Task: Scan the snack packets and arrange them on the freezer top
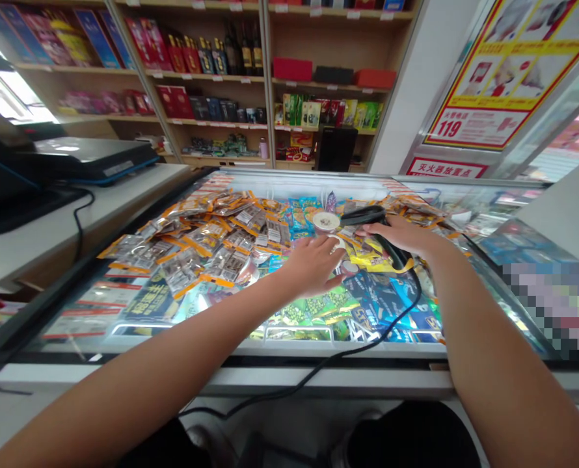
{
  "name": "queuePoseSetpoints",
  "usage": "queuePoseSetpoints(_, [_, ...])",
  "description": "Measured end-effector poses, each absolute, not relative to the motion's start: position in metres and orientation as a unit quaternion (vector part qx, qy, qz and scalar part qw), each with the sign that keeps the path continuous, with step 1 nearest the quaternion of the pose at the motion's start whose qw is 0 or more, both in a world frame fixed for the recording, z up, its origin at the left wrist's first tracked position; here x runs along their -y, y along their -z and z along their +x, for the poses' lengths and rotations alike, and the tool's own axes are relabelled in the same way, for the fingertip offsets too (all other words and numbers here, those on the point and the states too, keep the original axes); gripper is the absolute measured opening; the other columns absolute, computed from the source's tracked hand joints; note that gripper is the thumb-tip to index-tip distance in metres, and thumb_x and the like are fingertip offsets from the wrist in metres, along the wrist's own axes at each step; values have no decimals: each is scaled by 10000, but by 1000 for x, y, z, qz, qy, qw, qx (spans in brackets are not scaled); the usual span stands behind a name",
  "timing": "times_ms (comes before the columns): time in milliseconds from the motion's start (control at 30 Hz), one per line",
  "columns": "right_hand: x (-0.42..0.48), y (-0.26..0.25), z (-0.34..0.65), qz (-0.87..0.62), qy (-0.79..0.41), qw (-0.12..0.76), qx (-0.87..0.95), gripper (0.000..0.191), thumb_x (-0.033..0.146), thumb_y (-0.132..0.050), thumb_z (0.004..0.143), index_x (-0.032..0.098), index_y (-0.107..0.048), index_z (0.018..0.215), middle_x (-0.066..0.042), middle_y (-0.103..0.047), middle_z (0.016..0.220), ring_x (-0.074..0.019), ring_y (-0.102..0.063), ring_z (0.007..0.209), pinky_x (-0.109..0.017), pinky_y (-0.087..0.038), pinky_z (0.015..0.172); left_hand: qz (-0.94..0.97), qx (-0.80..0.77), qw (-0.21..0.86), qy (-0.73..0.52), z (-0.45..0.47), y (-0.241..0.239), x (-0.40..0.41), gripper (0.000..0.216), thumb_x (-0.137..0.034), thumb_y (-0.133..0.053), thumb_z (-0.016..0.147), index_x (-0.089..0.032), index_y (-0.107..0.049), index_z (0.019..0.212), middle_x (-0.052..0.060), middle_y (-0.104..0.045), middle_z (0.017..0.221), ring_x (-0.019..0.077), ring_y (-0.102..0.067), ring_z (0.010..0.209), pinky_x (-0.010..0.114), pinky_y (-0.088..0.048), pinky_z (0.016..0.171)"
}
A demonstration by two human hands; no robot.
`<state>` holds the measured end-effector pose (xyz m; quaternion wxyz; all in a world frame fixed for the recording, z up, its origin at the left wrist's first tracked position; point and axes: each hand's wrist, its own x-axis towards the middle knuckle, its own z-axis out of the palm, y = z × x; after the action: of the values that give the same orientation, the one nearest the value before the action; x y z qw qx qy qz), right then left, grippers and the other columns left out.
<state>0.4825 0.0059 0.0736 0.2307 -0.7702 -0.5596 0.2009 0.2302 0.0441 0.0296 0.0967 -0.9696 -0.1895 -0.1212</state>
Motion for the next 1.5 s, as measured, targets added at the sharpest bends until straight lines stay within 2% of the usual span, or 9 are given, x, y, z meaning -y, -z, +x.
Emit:
queuePoseSetpoints(167, [1,-79,469,-710,-298,299,564,386,557,-644,853,197,-713,976,-87,-712,759,-228,-651,643,-302,-479,513,-983,153,53,91,230,-22,-45,679,-587,-397,1014,-180,-345,1556,155,-346,1641,309,-394,1465,448,-387,1140])
queuePoseSetpoints(333, [4,-88,461,-670,-436,370,474,388,541,-567,920,204,-563,727,-43,-567,579,-149,-503,454,-272,-387,402,-976,201,48,74,231,-22,-33,872,-744,-306,964,-113,-373,1563,222,-320,1643,364,-333,1509,507,-346,1177])
queuePoseSetpoints(467, [8,-95,458,-670,-517,345,407,351,527,-582,924,206,-568,784,-10,-515,554,-131,-450,421,-260,-370,374,-972,215,52,74,234,-18,-26,954,-783,-319,935,-83,-342,1583,244,-245,1664,370,-272,1538,509,-324,1194])
queuePoseSetpoints(667, [9,-91,459,-687,-483,306,449,353,529,-624,905,196,-590,795,-37,-581,570,-139,-498,437,-254,-403,396,-971,225,44,63,235,-18,-25,963,-786,-327,931,-95,-315,1601,237,-209,1675,371,-244,1550,514,-329,1191])
queuePoseSetpoints(967, [8,-88,466,-682,-468,287,483,411,581,-591,909,194,-604,770,-50,-593,566,-150,-515,447,-265,-412,406,-969,224,74,73,235,-22,-22,939,-780,-330,936,-92,-363,1574,231,-306,1647,352,-309,1521,475,-345,1170])
queuePoseSetpoints(1100, [8,-95,459,-707,-418,375,430,354,510,-603,918,199,-586,749,-60,-606,592,-156,-527,453,-268,-401,392,-950,280,106,93,234,-30,-27,897,-825,-338,898,-113,-573,1392,214,-611,1378,371,-572,1253,482,-444,1007])
queuePoseSetpoints(1200, [8,-102,455,-706,-383,463,374,241,426,-577,944,211,-599,838,-28,-588,604,-146,-524,451,-255,-399,395,-931,330,126,91,227,-39,-39,936,-877,-266,867,-157,-599,1364,187,-673,1240,367,-620,1123,493,-445,943])
queuePoseSetpoints(1267, [9,-107,455,-704,-374,491,351,223,414,-548,960,215,-614,884,-13,-568,607,-136,-516,447,-246,-400,401,-921,355,141,81,220,-43,-49,928,-878,-238,870,-183,-625,1348,183,-659,1272,370,-614,1130,505,-428,959])
queuePoseSetpoints(1500, [10,-112,461,-683,-361,538,338,229,444,-564,917,217,-585,922,-5,-553,603,-146,-516,457,-258,-405,410,-888,430,153,57,207,-52,-75,765,-813,-319,904,-202,-764,1022,163,-659,1262,403,-508,1285,528,-416,998])
